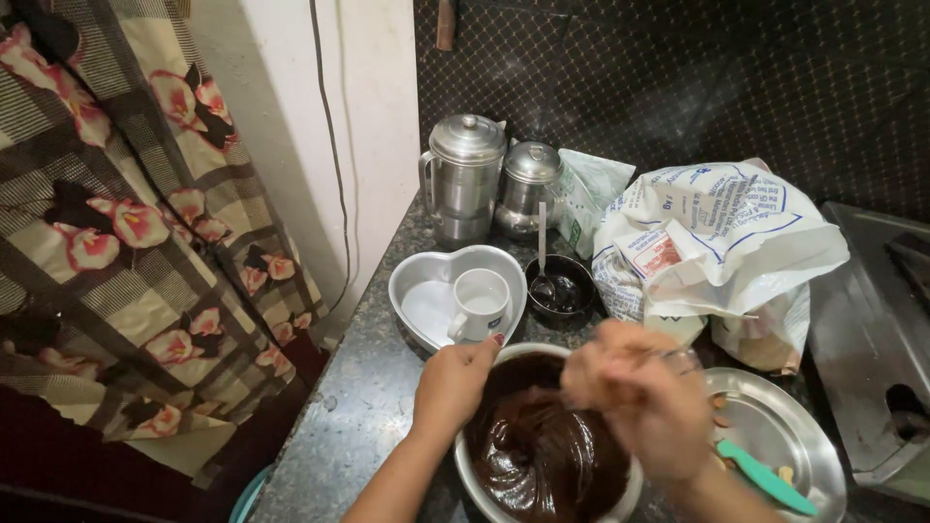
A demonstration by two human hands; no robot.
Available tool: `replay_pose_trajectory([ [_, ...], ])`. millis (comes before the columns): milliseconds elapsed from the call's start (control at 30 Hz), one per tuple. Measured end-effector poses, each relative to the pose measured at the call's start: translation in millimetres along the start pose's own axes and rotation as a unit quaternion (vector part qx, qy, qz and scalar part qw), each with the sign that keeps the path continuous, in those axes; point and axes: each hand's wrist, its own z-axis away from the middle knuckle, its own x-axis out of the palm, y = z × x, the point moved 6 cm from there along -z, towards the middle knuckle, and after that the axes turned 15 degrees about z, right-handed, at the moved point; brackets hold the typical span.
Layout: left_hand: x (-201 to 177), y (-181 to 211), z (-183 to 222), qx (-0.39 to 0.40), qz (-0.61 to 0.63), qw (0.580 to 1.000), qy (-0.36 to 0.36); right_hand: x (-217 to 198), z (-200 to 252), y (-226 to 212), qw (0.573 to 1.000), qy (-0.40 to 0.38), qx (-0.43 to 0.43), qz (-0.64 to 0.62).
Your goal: The person whisks a chocolate mixture in a bowl, pours liquid from a cup into it, and continues stirring. They then line a heart-shaped pan with paper, grease it with oil from a metal container, and pour the batter into the pan.
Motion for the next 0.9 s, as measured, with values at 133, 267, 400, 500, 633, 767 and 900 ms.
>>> replay_pose_trajectory([
  [133, 1.1, -2.7, -0.4, -0.004, 0.001, 1.0, -0.001, 4.5, 33.3, 69.9, 0.99, -0.018, 0.129, -0.052],
  [267, 0.8, -3.5, -4.0, 0.024, 0.001, 1.0, 0.003, -35.7, 43.1, 78.3, 0.987, -0.036, 0.11, 0.114],
  [400, 4.1, -8.8, -7.3, 0.007, 0.005, 1.0, -0.021, -60.6, -20.3, 83.9, 0.996, 0.038, 0.028, 0.073],
  [500, 3.5, -8.6, -5.0, 0.025, 0.024, 0.999, -0.016, -33.8, -51.0, 107.5, 0.974, 0.18, 0.07, 0.117],
  [633, 0.4, -1.7, -2.7, 0.045, 0.065, 0.997, -0.001, 25.9, -39.2, 111.9, 0.993, 0.083, 0.068, -0.057],
  [767, -0.3, -3.3, 1.5, -0.025, -0.021, 0.999, -0.001, 32.4, 39.8, 107.4, 0.98, -0.077, 0.16, -0.095],
  [900, -1.0, 0.9, -1.1, 0.003, -0.02, 1.0, 0.003, -21.2, 59.6, 83.7, 0.973, -0.154, 0.074, 0.152],
])
